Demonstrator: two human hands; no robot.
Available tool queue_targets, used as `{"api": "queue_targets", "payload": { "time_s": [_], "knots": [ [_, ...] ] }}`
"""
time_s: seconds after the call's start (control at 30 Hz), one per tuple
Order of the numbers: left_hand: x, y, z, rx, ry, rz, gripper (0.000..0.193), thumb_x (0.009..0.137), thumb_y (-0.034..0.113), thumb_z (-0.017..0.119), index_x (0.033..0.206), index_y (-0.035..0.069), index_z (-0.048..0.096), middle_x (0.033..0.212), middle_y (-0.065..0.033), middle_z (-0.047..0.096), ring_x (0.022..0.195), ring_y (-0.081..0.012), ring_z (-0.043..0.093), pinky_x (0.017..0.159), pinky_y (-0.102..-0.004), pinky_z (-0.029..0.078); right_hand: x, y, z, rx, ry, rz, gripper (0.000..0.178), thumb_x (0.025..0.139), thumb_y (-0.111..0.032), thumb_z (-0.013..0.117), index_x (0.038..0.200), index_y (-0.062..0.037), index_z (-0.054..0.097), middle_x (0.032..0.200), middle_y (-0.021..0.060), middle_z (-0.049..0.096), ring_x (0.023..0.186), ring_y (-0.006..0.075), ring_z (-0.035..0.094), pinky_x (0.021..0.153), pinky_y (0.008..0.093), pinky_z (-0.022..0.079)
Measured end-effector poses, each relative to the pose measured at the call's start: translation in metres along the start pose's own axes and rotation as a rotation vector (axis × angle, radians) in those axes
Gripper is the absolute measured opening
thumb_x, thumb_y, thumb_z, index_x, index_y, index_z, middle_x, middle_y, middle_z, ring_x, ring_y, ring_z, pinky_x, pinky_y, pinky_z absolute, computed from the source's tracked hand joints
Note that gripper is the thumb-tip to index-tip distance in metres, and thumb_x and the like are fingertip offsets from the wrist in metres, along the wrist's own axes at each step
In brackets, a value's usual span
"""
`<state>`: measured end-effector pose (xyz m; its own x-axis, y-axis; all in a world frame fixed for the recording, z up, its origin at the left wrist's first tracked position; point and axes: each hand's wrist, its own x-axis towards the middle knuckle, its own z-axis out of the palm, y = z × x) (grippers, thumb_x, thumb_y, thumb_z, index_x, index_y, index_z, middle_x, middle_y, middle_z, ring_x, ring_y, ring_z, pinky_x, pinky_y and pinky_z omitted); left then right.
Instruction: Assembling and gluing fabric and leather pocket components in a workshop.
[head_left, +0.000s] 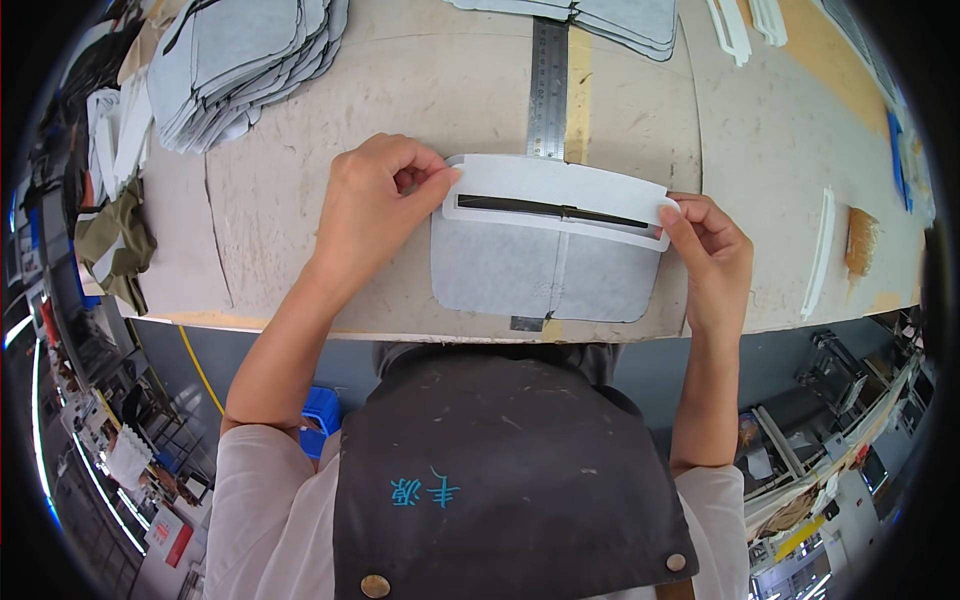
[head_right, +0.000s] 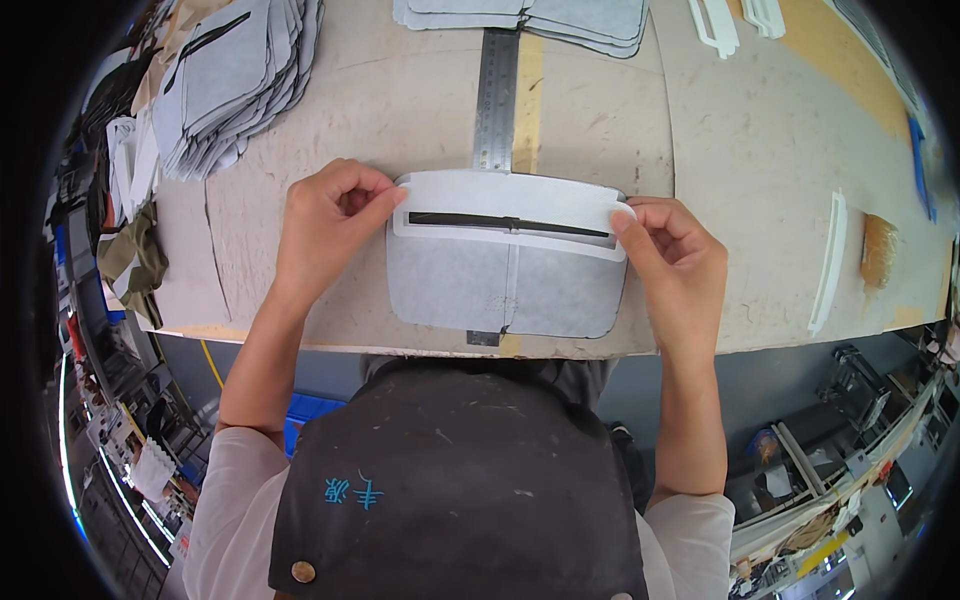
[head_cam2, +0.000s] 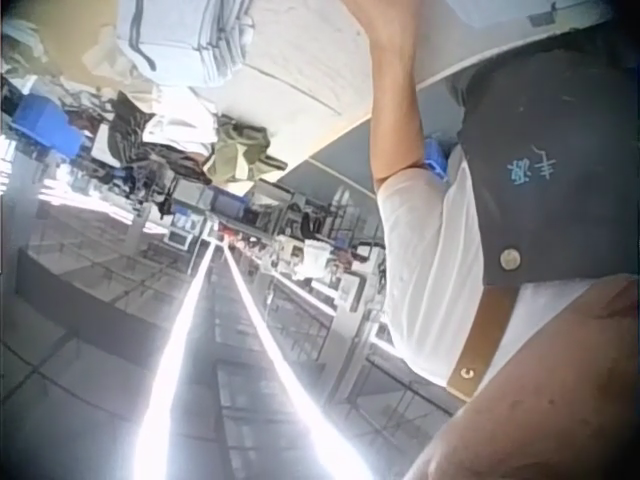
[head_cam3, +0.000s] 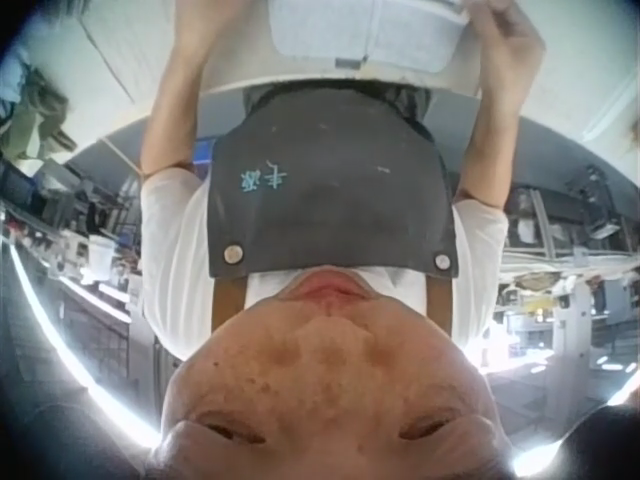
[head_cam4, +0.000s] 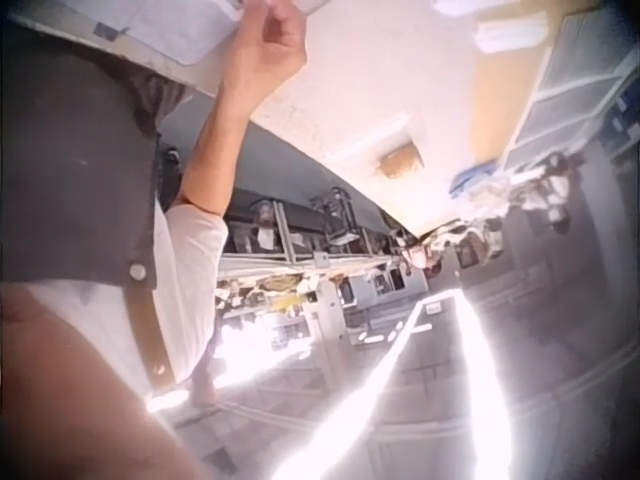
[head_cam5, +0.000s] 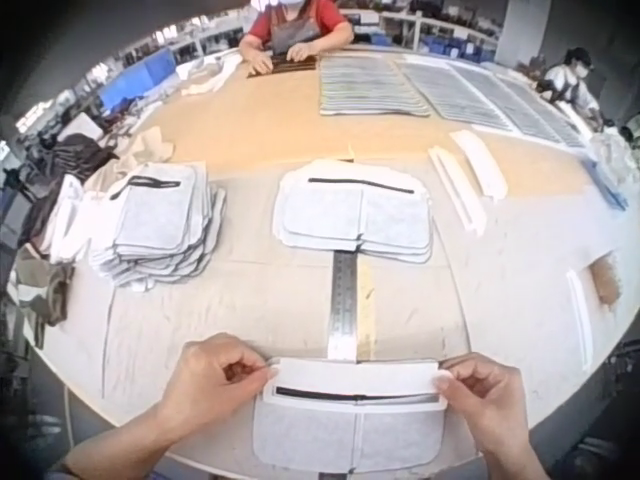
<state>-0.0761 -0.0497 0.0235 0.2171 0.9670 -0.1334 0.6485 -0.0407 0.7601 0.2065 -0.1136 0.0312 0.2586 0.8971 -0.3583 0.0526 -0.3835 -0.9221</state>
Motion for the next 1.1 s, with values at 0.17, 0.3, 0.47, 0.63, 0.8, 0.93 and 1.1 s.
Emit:
{"api": "queue_targets", "payload": {
  "time_s": [0.17, 0.3, 0.47, 0.63, 0.8, 0.93, 1.1],
  "knots": [
    [-0.0008, -0.0014, 0.0024, 0.032, 0.01, 0.034, 0.01, 0.079, 0.007, 0.075, 0.08, 0.0, 0.068, 0.075, -0.0022, 0.063, 0.062, -0.0055, 0.053, 0.057, -0.0201, 0.044, -0.0014, 0.0017, 0.003, -0.058, 0.037, -0.002, 0.013, 0.087, -0.009, 0.07, 0.088, 0.0032, 0.066, 0.082, 0.0011, 0.064, 0.074, 0.0048, 0.055, 0.068, 0.0184, 0.043],
    [-0.0007, -0.0026, 0.004, 0.07, 0.025, 0.093, 0.011, 0.078, 0.007, 0.076, 0.079, 0.0, 0.068, 0.074, -0.0025, 0.062, 0.06, -0.0055, 0.052, 0.055, -0.0207, 0.044, -0.0004, 0.0039, 0.0032, -0.078, 0.057, -0.014, 0.014, 0.087, -0.01, 0.07, 0.088, 0.0039, 0.066, 0.079, 0.0015, 0.064, 0.072, 0.005, 0.056, 0.066, 0.0181, 0.043],
    [-0.0004, -0.0029, 0.0057, 0.084, 0.035, 0.117, 0.012, 0.077, 0.007, 0.077, 0.078, 0.0, 0.067, 0.073, -0.0026, 0.061, 0.059, -0.0059, 0.052, 0.053, -0.0211, 0.043, 0.001, 0.0039, 0.0046, -0.085, 0.069, -0.013, 0.014, 0.087, -0.01, 0.069, 0.088, 0.0043, 0.067, 0.077, 0.0019, 0.064, 0.07, 0.0052, 0.056, 0.065, 0.0182, 0.043],
    [-0.0007, -0.0034, 0.0069, 0.076, 0.048, 0.131, 0.012, 0.077, 0.006, 0.077, 0.077, 0.0, 0.067, 0.073, -0.0028, 0.061, 0.059, -0.0064, 0.052, 0.053, -0.0212, 0.043, 0.0015, 0.0047, 0.0042, -0.099, 0.073, -0.022, 0.014, 0.088, -0.009, 0.069, 0.088, 0.0046, 0.066, 0.077, 0.0023, 0.064, 0.07, 0.0053, 0.057, 0.064, 0.0179, 0.043],
    [-0.0007, -0.002, 0.007, 0.081, 0.05, 0.132, 0.012, 0.077, 0.006, 0.077, 0.077, 0.0, 0.067, 0.073, -0.0034, 0.06, 0.058, -0.0073, 0.052, 0.053, -0.0216, 0.044, 0.0015, 0.0055, 0.0037, -0.093, 0.073, -0.027, 0.014, 0.088, -0.009, 0.069, 0.088, 0.0046, 0.066, 0.076, 0.0025, 0.064, 0.07, 0.0052, 0.057, 0.064, 0.0177, 0.043],
    [-0.0008, -0.0031, 0.0075, 0.089, 0.056, 0.157, 0.011, 0.076, 0.005, 0.077, 0.077, 0.0, 0.067, 0.073, -0.0036, 0.06, 0.058, -0.0077, 0.052, 0.053, -0.0219, 0.044, 0.0015, 0.006, 0.0039, -0.098, 0.074, -0.03, 0.014, 0.087, -0.009, 0.069, 0.088, 0.0046, 0.066, 0.076, 0.0024, 0.064, 0.069, 0.0051, 0.057, 0.064, 0.0176, 0.043],
    [-0.0011, -0.003, 0.0074, 0.095, 0.058, 0.158, 0.011, 0.076, 0.005, 0.077, 0.077, 0.0, 0.067, 0.072, -0.0038, 0.06, 0.058, -0.0079, 0.052, 0.052, -0.0221, 0.043, 0.0016, 0.0061, 0.0045, -0.094, 0.074, -0.025, 0.014, 0.087, -0.009, 0.069, 0.088, 0.0047, 0.066, 0.076, 0.0022, 0.064, 0.069, 0.0048, 0.056, 0.063, 0.0174, 0.043]
  ]
}}
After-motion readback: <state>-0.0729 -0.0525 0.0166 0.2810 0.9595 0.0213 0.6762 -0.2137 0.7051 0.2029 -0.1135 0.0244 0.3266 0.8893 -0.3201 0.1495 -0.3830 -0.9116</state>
